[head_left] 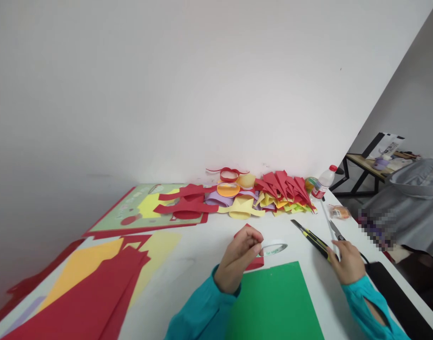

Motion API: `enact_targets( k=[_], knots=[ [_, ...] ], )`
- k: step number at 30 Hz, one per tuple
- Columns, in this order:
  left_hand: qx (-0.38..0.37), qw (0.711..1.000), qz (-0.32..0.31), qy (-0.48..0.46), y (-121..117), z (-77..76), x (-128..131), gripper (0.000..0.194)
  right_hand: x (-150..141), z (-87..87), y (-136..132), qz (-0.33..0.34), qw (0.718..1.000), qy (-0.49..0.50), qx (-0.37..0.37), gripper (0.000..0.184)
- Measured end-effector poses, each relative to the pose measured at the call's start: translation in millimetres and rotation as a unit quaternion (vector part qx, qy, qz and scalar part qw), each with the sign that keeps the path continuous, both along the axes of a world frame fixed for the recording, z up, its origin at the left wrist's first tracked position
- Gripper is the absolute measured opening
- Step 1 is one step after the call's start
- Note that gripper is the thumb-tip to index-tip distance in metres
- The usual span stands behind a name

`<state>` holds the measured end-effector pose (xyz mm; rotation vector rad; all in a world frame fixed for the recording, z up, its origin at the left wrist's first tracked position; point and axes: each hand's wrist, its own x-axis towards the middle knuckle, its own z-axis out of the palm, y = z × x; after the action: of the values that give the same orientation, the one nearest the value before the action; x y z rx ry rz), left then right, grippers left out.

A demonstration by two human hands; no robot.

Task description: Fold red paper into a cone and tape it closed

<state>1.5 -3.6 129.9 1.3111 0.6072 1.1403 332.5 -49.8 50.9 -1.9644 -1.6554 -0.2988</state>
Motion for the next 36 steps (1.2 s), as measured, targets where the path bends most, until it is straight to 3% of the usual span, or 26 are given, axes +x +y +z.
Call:
enact_targets(
  k=[2,4,6,8,10,12,14,17,21,24,27,29,30,31,33,35,36],
  knots=[
    [-0.016,1.000,-0.018,0.005,-3.2,1.1,2.2,0.027,-39.7,20.4,-4.8,0.185,0.969,0.157,-0.034,0.031],
    [-0.028,0.999,-0.042,0.009,-6.8,0.8,5.1,0.028,-78.7,41.5,-11.5,0.311,0.903,0.286,-0.077,0.037],
    [-0.028,0.997,-0.070,0.007,-9.8,-0.8,8.0,0.027,-108.5,59.1,-17.4,0.378,0.861,0.330,-0.086,0.040],
    [-0.013,0.996,-0.091,0.005,-11.2,-2.4,9.8,0.025,-124.3,69.2,-20.3,0.392,0.852,0.330,-0.107,0.024],
    [0.027,0.996,-0.080,-0.001,-10.5,-3.0,9.5,0.023,-125.4,69.0,-18.5,0.382,0.855,0.328,-0.125,0.021],
    [0.074,0.996,-0.048,-0.005,-8.4,-1.4,6.7,0.019,-113.3,58.1,-11.3,0.357,0.872,0.314,-0.120,0.025],
    [0.110,0.994,-0.012,-0.005,-6.4,2.5,2.4,0.016,-90.4,39.9,1.5,0.297,0.918,0.248,-0.081,0.028],
    [0.146,0.989,0.027,0.016,-6.7,10.8,-3.5,0.010,-45.5,11.3,27.0,0.101,0.993,0.031,-0.042,0.029],
    [0.206,0.972,0.063,0.093,-13.8,16.5,-6.4,0.008,3.9,-9.3,55.6,-0.008,0.998,-0.022,-0.054,0.025],
    [0.235,0.956,0.094,0.148,-19.1,9.6,-7.9,0.013,16.4,-12.4,63.9,-0.038,0.996,-0.038,-0.068,0.022],
    [0.274,0.924,0.146,0.223,-20.8,-4.7,-12.4,0.018,2.1,-7.7,61.0,-0.052,0.995,-0.047,-0.065,0.029],
    [0.345,0.870,0.198,0.290,-20.6,-14.4,-16.2,0.017,-23.4,1.5,53.1,-0.024,0.997,-0.030,-0.062,0.028],
    [0.390,0.833,0.224,0.322,-20.5,-18.5,-18.1,0.016,-40.5,8.0,47.5,0.037,0.996,0.037,-0.068,0.027],
    [0.435,0.794,0.243,0.348,-20.5,-21.9,-19.8,0.016,-59.6,15.5,41.2,0.103,0.982,0.130,-0.086,0.028],
    [0.510,0.726,0.262,0.379,-21.3,-27.1,-23.0,0.013,-99.6,32.2,27.8,0.225,0.905,0.321,-0.164,0.034],
    [0.553,0.698,0.253,0.379,-23.2,-31.8,-26.5,0.008,-134.6,48.0,16.7,0.266,0.815,0.456,-0.238,0.041],
    [0.560,0.703,0.240,0.367,-24.4,-34.6,-28.5,0.008,-148.0,54.5,12.9,0.269,0.783,0.498,-0.258,0.044]
  ],
)
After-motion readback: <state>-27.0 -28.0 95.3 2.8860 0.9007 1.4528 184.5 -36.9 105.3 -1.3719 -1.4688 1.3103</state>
